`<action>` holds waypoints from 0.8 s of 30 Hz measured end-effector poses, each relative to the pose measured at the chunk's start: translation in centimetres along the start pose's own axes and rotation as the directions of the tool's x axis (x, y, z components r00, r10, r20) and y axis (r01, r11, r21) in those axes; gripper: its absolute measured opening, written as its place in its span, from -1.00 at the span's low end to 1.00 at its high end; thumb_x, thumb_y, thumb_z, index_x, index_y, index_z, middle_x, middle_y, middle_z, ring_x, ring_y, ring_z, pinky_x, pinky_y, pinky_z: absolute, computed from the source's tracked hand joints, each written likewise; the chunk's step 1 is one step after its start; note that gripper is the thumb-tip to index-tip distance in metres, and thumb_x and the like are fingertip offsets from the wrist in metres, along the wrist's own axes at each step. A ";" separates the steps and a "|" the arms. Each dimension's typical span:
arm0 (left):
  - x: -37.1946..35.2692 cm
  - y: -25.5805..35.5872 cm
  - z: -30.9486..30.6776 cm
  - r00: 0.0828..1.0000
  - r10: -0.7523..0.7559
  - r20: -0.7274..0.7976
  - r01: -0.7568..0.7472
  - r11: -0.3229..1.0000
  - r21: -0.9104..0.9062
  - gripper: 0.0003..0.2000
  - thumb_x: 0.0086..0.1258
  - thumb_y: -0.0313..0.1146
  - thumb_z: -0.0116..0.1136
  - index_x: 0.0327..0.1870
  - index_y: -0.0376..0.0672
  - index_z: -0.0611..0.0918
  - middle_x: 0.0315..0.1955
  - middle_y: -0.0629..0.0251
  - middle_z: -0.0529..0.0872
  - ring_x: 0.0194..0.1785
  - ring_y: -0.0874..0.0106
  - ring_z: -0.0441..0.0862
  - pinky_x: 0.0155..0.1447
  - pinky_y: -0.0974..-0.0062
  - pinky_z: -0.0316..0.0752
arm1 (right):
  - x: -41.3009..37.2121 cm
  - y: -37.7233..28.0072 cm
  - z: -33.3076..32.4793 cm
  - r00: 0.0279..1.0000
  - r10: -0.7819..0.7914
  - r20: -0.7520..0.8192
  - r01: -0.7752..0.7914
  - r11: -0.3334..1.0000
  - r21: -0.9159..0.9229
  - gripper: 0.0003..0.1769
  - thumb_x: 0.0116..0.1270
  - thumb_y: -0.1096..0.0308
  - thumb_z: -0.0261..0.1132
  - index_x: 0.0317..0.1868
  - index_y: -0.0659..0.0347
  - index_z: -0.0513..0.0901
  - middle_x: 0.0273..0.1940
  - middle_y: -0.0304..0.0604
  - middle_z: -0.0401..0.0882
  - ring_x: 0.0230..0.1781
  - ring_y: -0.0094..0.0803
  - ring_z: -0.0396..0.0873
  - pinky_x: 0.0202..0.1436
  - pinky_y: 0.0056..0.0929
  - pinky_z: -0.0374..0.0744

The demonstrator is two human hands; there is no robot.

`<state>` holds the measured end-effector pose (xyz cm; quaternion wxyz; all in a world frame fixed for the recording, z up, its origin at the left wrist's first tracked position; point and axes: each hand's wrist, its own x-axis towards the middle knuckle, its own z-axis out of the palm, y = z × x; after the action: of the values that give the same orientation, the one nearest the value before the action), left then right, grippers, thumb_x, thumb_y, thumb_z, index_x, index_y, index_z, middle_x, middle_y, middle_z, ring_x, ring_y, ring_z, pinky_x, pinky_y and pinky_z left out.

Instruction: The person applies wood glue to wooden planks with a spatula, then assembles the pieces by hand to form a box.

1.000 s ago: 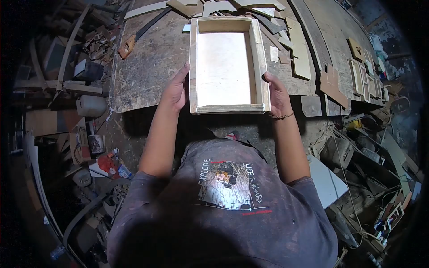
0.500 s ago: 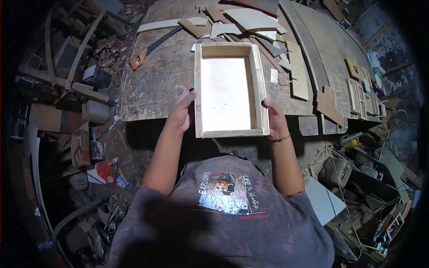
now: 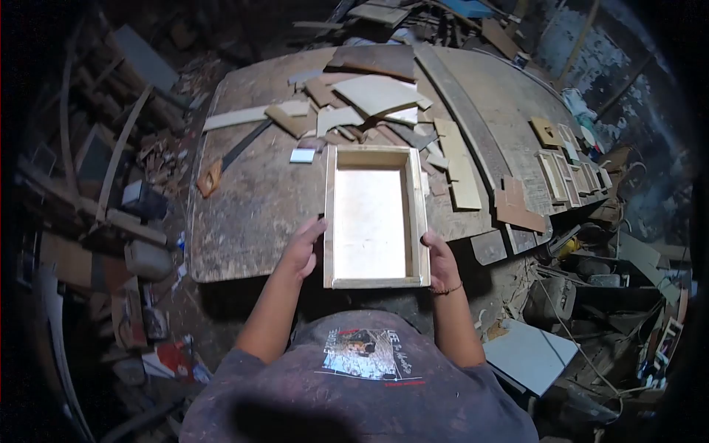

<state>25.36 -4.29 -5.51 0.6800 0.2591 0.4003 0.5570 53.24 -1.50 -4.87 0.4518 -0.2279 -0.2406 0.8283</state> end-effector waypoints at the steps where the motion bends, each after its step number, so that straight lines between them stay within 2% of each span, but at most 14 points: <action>1: 0.6 0.4 0.2 1.000 -0.012 0.008 0.012 1.000 -0.002 -0.52 0.40 -0.24 0.16 0.24 -0.36 0.44 0.11 0.11 0.61 0.18 0.34 0.55 0.31 0.37 0.39 | 0.4 -0.2 0.3 0.999 -0.042 -0.003 0.042 0.999 0.003 -0.26 0.25 0.22 0.25 0.39 0.31 0.23 0.17 -0.06 0.50 0.15 -0.32 0.54 0.21 -0.35 0.55; 3: 2.0 1.1 0.5 0.998 -0.051 0.026 0.051 0.999 0.000 -0.50 0.39 -0.24 0.17 0.25 -0.35 0.43 0.12 0.11 0.61 0.19 0.34 0.54 0.30 0.37 0.39 | 1.2 -0.8 0.5 0.996 -0.085 -0.006 0.085 0.996 0.012 -0.25 0.24 0.23 0.26 0.38 0.33 0.23 0.17 -0.05 0.49 0.15 -0.32 0.54 0.22 -0.34 0.54; 10: 8.5 4.4 2.4 0.952 -0.194 0.237 0.176 0.980 0.096 -0.44 0.35 -0.28 0.19 0.31 -0.37 0.36 0.14 0.09 0.58 0.21 0.34 0.54 0.31 0.38 0.41 | 2.0 -1.9 1.4 0.957 -0.263 -0.122 0.270 0.962 0.040 -0.25 0.23 0.29 0.28 0.37 0.37 0.21 0.15 0.00 0.49 0.15 -0.33 0.54 0.22 -0.38 0.55; 13: 10.6 5.1 3.8 0.919 -0.246 0.309 0.207 0.966 0.153 -0.43 0.32 -0.30 0.19 0.31 -0.40 0.35 0.13 0.08 0.59 0.18 0.34 0.57 0.26 0.39 0.47 | 2.1 -1.8 1.2 0.919 -0.329 -0.217 0.342 0.939 0.026 -0.28 0.23 0.32 0.28 0.35 0.38 0.23 0.10 -0.02 0.53 0.07 -0.41 0.58 0.13 -0.46 0.59; 15: 12.8 4.0 3.5 0.884 -0.281 0.373 0.225 0.956 0.186 -0.41 0.31 -0.29 0.20 0.30 -0.41 0.35 0.12 0.07 0.59 0.15 0.34 0.59 0.22 0.40 0.50 | 1.9 -1.0 -1.0 0.898 -0.371 -0.238 0.388 0.922 0.025 -0.32 0.23 0.33 0.27 0.31 0.40 0.25 0.02 -0.09 0.55 -0.08 -0.52 0.60 0.03 -0.54 0.61; 16: 13.8 3.5 3.9 0.862 -0.301 0.408 0.237 0.951 0.201 -0.41 0.30 -0.29 0.21 0.30 -0.41 0.35 0.12 0.07 0.59 0.14 0.34 0.60 0.20 0.41 0.52 | 1.3 -1.3 0.5 0.860 -0.396 -0.322 0.429 0.903 0.034 -0.37 0.23 0.34 0.28 0.26 0.40 0.29 -0.05 -0.15 0.56 -0.21 -0.61 0.58 -0.05 -0.59 0.62; 17: 14.6 2.9 4.8 0.830 -0.336 0.446 0.259 0.939 0.224 -0.41 0.30 -0.28 0.22 0.29 -0.41 0.36 0.10 0.09 0.60 0.10 0.36 0.61 0.16 0.44 0.53 | 0.4 -0.2 -2.5 0.839 -0.384 -0.386 0.392 0.918 -0.063 -0.20 0.11 0.22 0.32 0.32 0.38 0.25 0.14 -0.02 0.50 0.12 -0.30 0.56 0.27 -0.34 0.51; 19: 15.1 1.6 7.0 0.762 -0.404 0.507 0.305 0.913 0.270 -0.42 0.28 -0.27 0.24 0.26 -0.40 0.39 0.06 0.13 0.63 0.03 0.39 0.64 0.09 0.51 0.56 | -2.0 -0.1 -2.7 0.783 -0.433 -0.446 0.458 0.887 -0.058 -0.21 0.13 0.23 0.31 0.32 0.39 0.25 0.15 -0.02 0.49 0.14 -0.31 0.54 0.28 -0.34 0.49; 20: 15.7 -0.1 7.5 0.751 -0.435 0.496 0.312 0.897 0.314 -0.45 0.26 -0.25 0.26 0.21 -0.38 0.44 -0.08 0.25 0.67 -0.15 0.53 0.65 -0.09 0.64 0.56 | -3.5 -0.3 -2.7 0.751 -0.462 -0.472 0.500 0.864 -0.050 -0.26 0.15 0.25 0.32 0.29 0.38 0.26 0.12 -0.03 0.50 0.12 -0.33 0.54 0.25 -0.36 0.50; 22: 16.0 -2.6 9.8 0.696 -0.482 0.533 0.294 0.868 0.400 -0.47 0.25 -0.25 0.26 0.18 -0.37 0.46 -0.17 0.31 0.67 -0.24 0.60 0.62 -0.19 0.71 0.52 | -6.8 -0.7 -2.7 0.690 -0.512 -0.512 0.579 0.814 -0.034 -0.35 0.19 0.29 0.34 0.22 0.37 0.29 0.06 -0.07 0.50 0.09 -0.38 0.54 0.21 -0.40 0.52; 23: 15.9 -4.2 11.0 0.670 -0.500 0.549 0.278 0.854 0.439 -0.48 0.25 -0.24 0.26 0.16 -0.37 0.47 -0.21 0.35 0.67 -0.28 0.63 0.60 -0.24 0.74 0.50 | -8.4 -0.8 -3.3 0.663 -0.531 -0.527 0.594 0.802 -0.061 -0.31 0.18 0.27 0.32 0.26 0.38 0.27 0.10 -0.04 0.49 0.13 -0.35 0.52 0.25 -0.38 0.50; 24: 15.5 -5.9 12.6 0.686 -0.522 0.507 0.297 0.837 0.460 -0.47 0.21 -0.23 0.28 0.15 -0.36 0.49 -0.25 0.38 0.67 -0.33 0.66 0.58 -0.29 0.73 0.48 | -10.3 -1.1 -4.0 0.638 -0.550 -0.539 0.607 0.790 -0.087 -0.27 0.18 0.25 0.30 0.31 0.39 0.24 0.14 -0.02 0.48 0.17 -0.32 0.50 0.28 -0.36 0.48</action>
<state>40.00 10.37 -7.37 0.8247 0.4412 0.2956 0.1946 61.33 -9.05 -5.69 0.7526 -0.3378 -0.1216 0.5521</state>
